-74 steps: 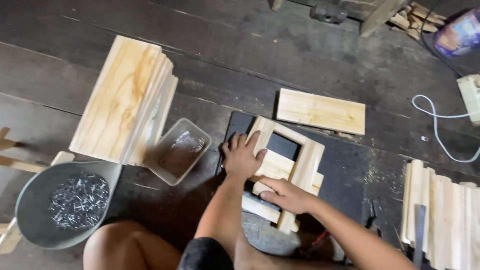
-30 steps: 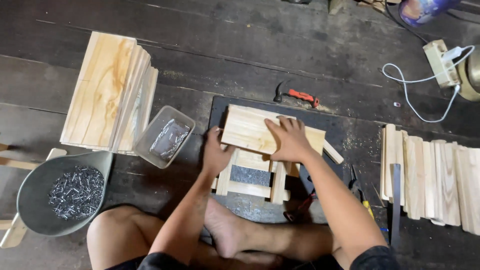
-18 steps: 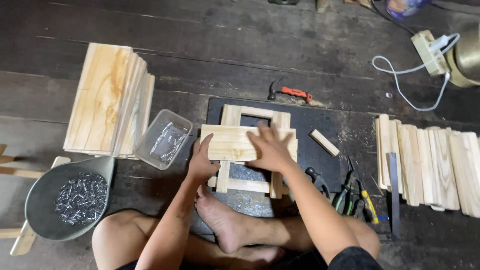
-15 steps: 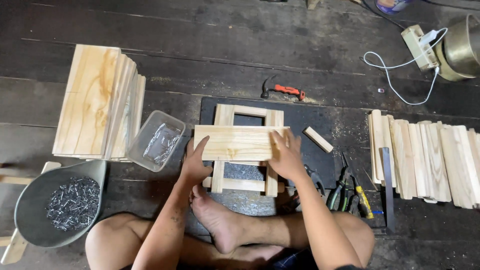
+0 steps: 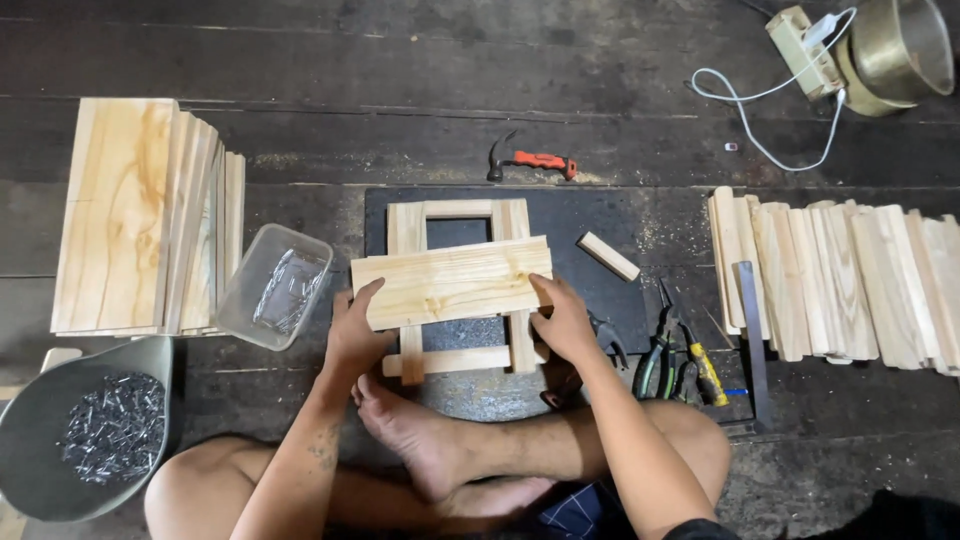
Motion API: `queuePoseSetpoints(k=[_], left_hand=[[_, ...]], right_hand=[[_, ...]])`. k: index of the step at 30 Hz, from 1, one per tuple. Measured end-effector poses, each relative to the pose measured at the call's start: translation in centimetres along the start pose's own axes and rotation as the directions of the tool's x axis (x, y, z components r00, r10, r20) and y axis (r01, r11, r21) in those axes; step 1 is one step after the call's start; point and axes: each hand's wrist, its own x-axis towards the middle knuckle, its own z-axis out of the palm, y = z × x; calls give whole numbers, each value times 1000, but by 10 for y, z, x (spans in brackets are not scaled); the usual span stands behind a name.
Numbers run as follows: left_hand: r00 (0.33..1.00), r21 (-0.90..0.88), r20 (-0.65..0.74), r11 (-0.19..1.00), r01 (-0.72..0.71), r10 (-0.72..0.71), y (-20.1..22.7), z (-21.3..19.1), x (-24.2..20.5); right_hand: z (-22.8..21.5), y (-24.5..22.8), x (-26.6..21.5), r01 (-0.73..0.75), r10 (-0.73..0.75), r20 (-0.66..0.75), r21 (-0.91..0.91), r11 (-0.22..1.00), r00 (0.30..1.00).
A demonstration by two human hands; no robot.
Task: Assembling a wooden frame by nailing slats onto it using a hammer and nails.
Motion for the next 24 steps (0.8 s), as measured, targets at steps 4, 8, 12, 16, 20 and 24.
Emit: queuePoseSetpoints(k=[4,8,12,16,20,24], left_hand=[[997,69,79,997,15,-20,-4,-6,4],[996,114,93,993,2,-13,-1,-18,5],[997,239,78,971,-28,10,-6,-14,13],[990,284,143,958,-27,-14,27,-29,9],[986,323,164,946,-29,-26,11,-19,22],[988,290,152,955,-62,19,5,-15,26]], right_hand=[[3,7,2,44,-42,-53,23,999,998],[8,10,-11,68,-68,-74,-4,998,995],[14,16,-16,80,-80,-120,-11,997,990],[25,34,-18,151,-139,-250,30,988,958],[30,50,-13,201,-180,-297,43,979,938],[35,67,-2,299,-288,-354,-23,954,890]])
